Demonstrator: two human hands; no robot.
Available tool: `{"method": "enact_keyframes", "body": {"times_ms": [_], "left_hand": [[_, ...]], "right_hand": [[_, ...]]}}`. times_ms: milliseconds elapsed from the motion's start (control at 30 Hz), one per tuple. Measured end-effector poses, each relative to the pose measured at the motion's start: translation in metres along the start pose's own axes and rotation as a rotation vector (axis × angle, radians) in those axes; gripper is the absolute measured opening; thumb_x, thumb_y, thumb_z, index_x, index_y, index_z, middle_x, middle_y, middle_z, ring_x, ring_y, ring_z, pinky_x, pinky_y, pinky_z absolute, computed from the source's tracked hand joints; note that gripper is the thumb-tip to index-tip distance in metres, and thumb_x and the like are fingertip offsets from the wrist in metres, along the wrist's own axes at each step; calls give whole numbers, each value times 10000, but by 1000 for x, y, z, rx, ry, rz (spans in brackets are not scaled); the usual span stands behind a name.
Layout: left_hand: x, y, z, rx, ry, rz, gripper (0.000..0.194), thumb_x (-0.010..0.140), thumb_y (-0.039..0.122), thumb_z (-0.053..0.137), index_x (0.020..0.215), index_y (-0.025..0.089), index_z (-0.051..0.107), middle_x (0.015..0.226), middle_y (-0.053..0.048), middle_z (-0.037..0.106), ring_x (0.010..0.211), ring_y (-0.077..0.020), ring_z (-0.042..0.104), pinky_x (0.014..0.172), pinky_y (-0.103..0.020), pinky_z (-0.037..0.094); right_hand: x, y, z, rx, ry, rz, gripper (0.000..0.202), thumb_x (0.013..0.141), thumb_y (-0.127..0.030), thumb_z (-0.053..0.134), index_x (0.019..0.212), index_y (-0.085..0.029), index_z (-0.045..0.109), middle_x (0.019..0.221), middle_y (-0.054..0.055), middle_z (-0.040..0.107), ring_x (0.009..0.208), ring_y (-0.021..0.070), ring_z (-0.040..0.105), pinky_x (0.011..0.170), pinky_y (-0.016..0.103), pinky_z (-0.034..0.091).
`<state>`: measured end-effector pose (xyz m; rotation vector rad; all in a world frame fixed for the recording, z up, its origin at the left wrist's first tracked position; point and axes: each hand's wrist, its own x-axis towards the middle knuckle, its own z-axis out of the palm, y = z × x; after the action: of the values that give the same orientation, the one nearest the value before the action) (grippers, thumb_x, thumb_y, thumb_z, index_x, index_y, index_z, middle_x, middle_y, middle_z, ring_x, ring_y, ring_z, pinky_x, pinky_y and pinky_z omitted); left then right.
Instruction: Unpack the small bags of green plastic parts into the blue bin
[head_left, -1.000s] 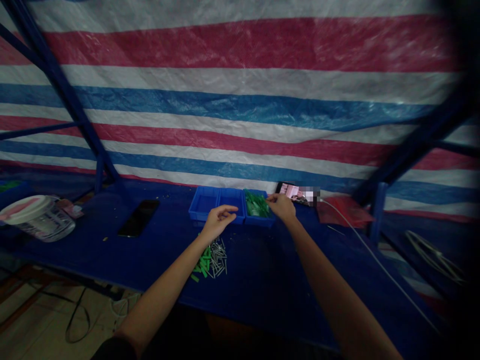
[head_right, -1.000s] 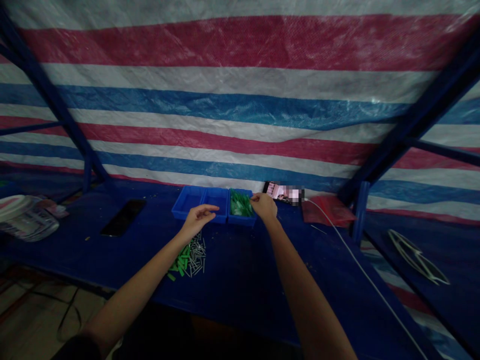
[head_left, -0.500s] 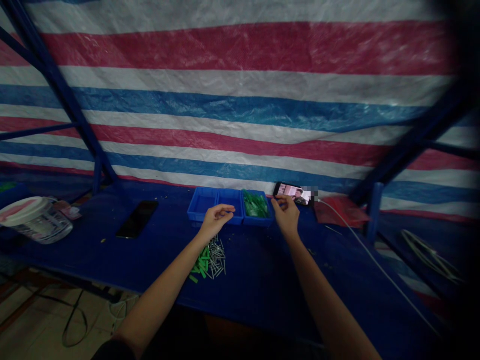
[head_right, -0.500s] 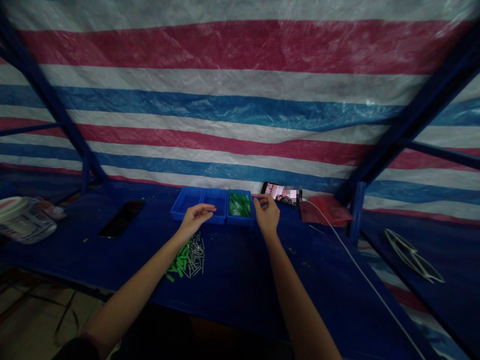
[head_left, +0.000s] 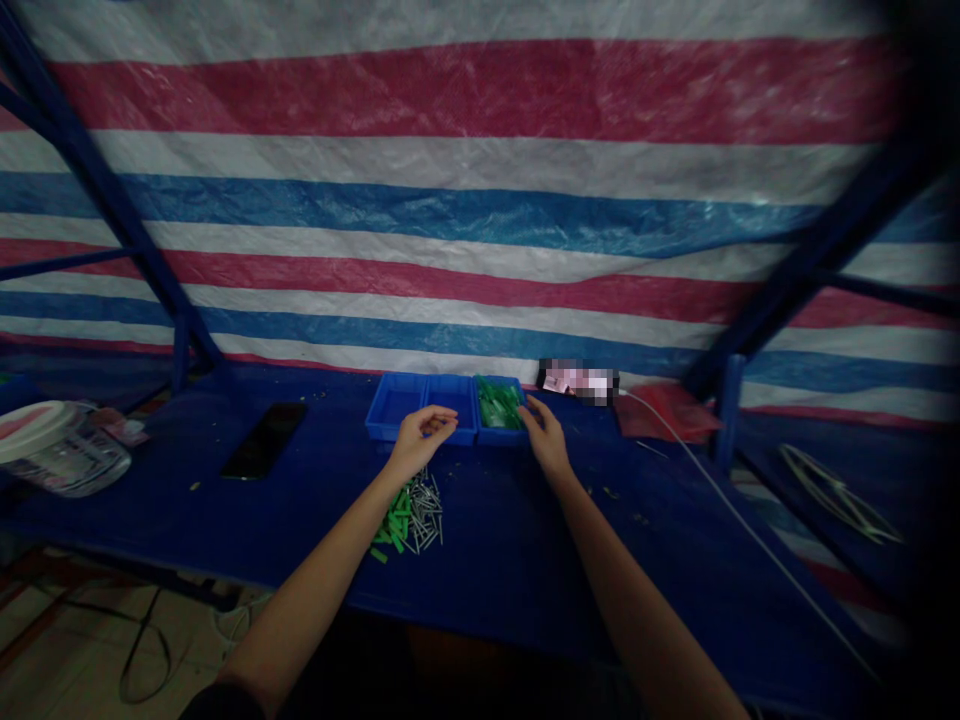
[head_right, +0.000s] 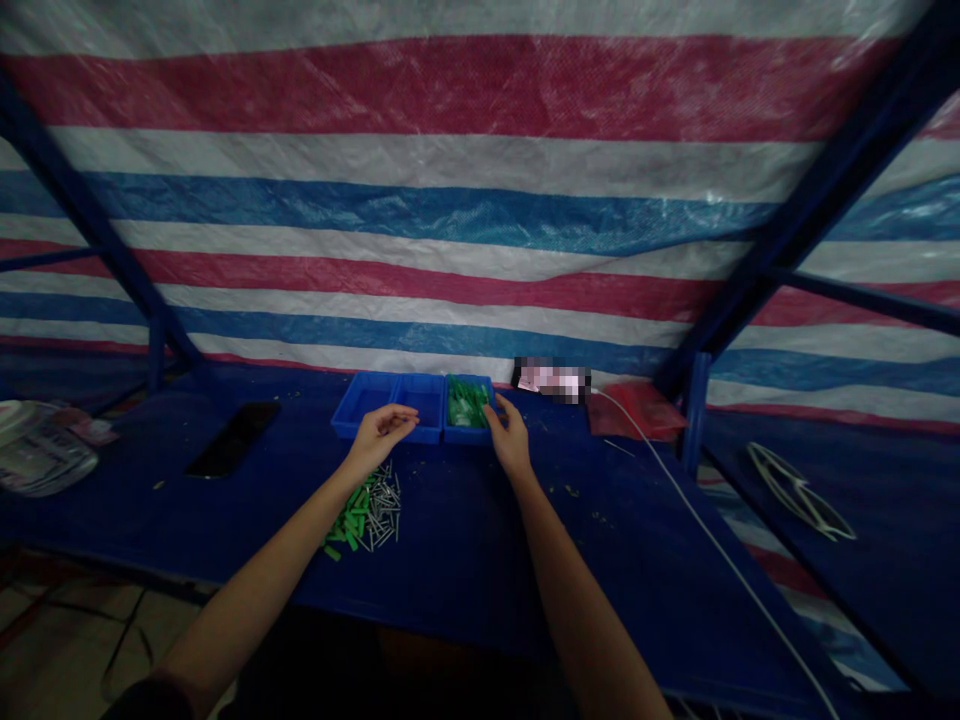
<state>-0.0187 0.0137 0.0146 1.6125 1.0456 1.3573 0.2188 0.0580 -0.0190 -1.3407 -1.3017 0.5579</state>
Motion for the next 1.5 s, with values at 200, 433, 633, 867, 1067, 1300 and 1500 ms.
{"method": "enact_keyframes", "body": {"times_ms": [200, 433, 633, 867, 1067, 1300, 1500], "left_hand": [[1, 1, -3, 5, 24, -5, 207, 752, 290, 641, 893, 140, 664, 835, -72, 694, 727, -154, 620, 674, -278, 467], [1, 3, -2, 0, 24, -10, 195, 753, 292, 639, 876, 144, 666, 820, -66, 690, 735, -159, 622, 687, -285, 473], [1, 1, -1, 2, 20, -15, 189, 763, 291, 633, 882, 147, 664, 819, -67, 685, 743, -161, 624, 701, -294, 476], [-4, 19, -3, 122, 34, 45, 191, 781, 302, 613, 895, 155, 660, 832, -65, 682, 706, -152, 601, 686, -293, 468], [-43, 45, -32, 472, -110, 259, 317, 783, 394, 609, 1046, 219, 624, 1072, -72, 638, 1006, -217, 560, 935, -432, 375], [-103, 47, -73, 887, -601, 399, 860, 623, 615, 652, 1364, 287, 364, 1426, -119, 349, 1262, -335, 334, 1035, -563, 191], [-111, 35, -62, 939, -669, 455, 817, 687, 637, 581, 1370, 249, 356, 1418, -142, 351, 1254, -328, 347, 1023, -540, 248]], "right_hand": [[3, 7, 1, -20, -101, -28, 563, 723, -556, 549, 1133, -175, 608, 1076, 97, 643, 951, 256, 573, 892, 437, 412], [1, -4, -4, -44, -162, -49, 518, 691, -519, 615, 1094, -193, 614, 1066, 89, 644, 893, 241, 592, 820, 418, 462], [1, -2, -3, -14, -244, -42, 487, 679, -482, 644, 1084, -214, 598, 1083, 78, 627, 887, 228, 602, 775, 397, 491], [2, 1, -4, -20, -311, -49, 441, 708, -454, 632, 1084, -227, 587, 1143, 77, 600, 947, 236, 598, 792, 401, 490], [1, -1, -5, -7, -315, -37, 439, 700, -456, 635, 1071, -225, 594, 1113, 76, 612, 936, 233, 600, 783, 395, 494], [0, 0, -3, 28, -276, -18, 427, 654, -457, 672, 1011, -228, 626, 1077, 66, 631, 916, 231, 603, 797, 394, 485], [-2, 1, -1, 43, -268, 6, 384, 675, -460, 650, 970, -215, 637, 1053, 67, 643, 913, 226, 606, 814, 396, 475]]}}
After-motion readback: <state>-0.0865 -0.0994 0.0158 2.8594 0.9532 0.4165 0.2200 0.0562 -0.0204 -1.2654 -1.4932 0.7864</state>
